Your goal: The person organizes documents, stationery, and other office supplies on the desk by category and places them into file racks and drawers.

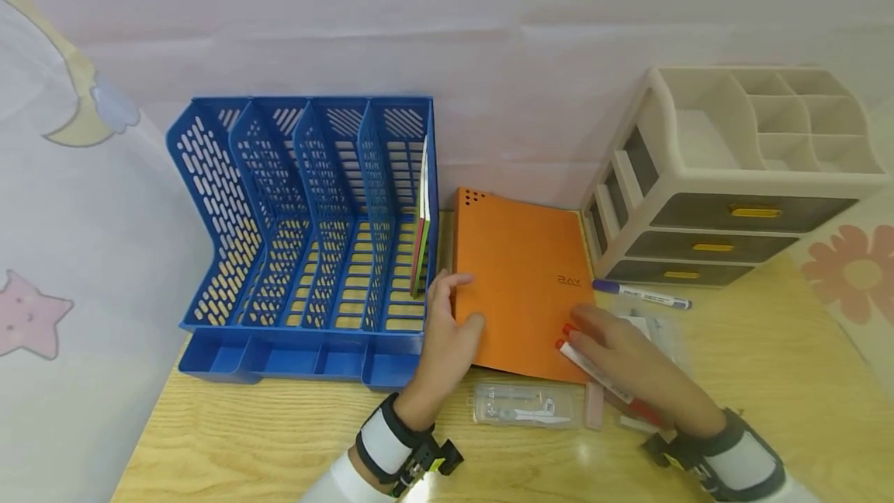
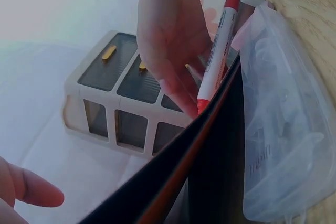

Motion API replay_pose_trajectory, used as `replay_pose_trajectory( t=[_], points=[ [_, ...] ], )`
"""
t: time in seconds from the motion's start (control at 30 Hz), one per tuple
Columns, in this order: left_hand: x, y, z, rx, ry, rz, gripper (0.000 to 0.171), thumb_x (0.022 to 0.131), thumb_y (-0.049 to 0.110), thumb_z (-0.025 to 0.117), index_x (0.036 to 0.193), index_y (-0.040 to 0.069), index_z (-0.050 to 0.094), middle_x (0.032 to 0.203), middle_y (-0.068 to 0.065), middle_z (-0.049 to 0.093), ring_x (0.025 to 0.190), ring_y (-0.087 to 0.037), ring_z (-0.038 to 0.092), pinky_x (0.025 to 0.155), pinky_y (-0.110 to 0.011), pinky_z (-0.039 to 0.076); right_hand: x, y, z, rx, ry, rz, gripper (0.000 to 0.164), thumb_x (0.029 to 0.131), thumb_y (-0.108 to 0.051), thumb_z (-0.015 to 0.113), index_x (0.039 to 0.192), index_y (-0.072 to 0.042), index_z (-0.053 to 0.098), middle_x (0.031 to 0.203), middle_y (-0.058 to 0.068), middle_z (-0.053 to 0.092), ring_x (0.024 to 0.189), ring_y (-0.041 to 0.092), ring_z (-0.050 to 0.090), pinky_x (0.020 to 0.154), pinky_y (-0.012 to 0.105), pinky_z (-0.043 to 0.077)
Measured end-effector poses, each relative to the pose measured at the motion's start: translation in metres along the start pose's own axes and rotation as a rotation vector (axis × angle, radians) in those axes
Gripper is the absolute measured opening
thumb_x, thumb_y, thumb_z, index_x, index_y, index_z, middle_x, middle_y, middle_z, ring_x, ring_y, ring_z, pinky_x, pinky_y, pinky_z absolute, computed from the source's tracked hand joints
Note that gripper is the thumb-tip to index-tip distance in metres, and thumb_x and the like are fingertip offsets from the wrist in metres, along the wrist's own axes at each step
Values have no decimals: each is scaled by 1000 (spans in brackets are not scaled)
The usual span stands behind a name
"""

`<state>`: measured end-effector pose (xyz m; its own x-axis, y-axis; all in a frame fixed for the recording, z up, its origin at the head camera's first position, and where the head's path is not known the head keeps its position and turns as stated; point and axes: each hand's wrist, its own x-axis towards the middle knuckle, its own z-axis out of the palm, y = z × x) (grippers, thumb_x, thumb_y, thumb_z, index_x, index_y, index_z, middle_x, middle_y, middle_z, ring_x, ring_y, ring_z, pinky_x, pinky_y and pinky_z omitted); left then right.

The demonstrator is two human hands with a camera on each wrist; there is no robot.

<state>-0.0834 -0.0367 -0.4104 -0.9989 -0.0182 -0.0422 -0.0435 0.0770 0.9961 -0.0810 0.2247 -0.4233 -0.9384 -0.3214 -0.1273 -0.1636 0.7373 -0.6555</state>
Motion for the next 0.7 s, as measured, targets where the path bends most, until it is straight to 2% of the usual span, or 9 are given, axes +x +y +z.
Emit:
replay_pose_trajectory(
  t=[0.17,0.27,0.4,0.5,0.7],
  points=[
    [4,3,-1,-82,7,-82,72,90,-3,52,157,3,28,163,-19,31,142,-38,39,114,-57,37,-1,1,0,-7,2,11,55,106,-29,55,146,9,51,153,34,44,139,58,41,112,72,33],
    [9,2,-2,-165,-49,-155,81,90,-3,52,162,1,16,162,-22,36,140,-37,46,113,-52,42,-2,1,0,-11,7,16,55,106,-29,55,146,8,51,155,33,43,141,58,39,113,72,32],
    [14,-4,-2,-283,-135,-225,73,93,-5,52,160,0,22,152,-23,49,130,-36,56,106,-43,50,-2,3,0,-20,14,8,54,106,-29,56,146,7,51,156,33,41,141,58,39,113,73,32],
    [15,-5,-3,-309,-164,-225,64,97,-7,52,156,2,29,149,-20,52,127,-35,58,104,-43,52,-2,5,1,-15,24,-4,54,106,-29,56,146,7,51,155,33,42,141,58,39,113,72,32],
    [14,3,-4,-304,-199,-168,63,100,-10,49,157,6,26,150,-19,50,127,-37,59,104,-49,53,3,11,2,43,74,-39,49,105,-23,60,144,5,52,147,31,52,136,53,47,111,70,36]
  ],
)
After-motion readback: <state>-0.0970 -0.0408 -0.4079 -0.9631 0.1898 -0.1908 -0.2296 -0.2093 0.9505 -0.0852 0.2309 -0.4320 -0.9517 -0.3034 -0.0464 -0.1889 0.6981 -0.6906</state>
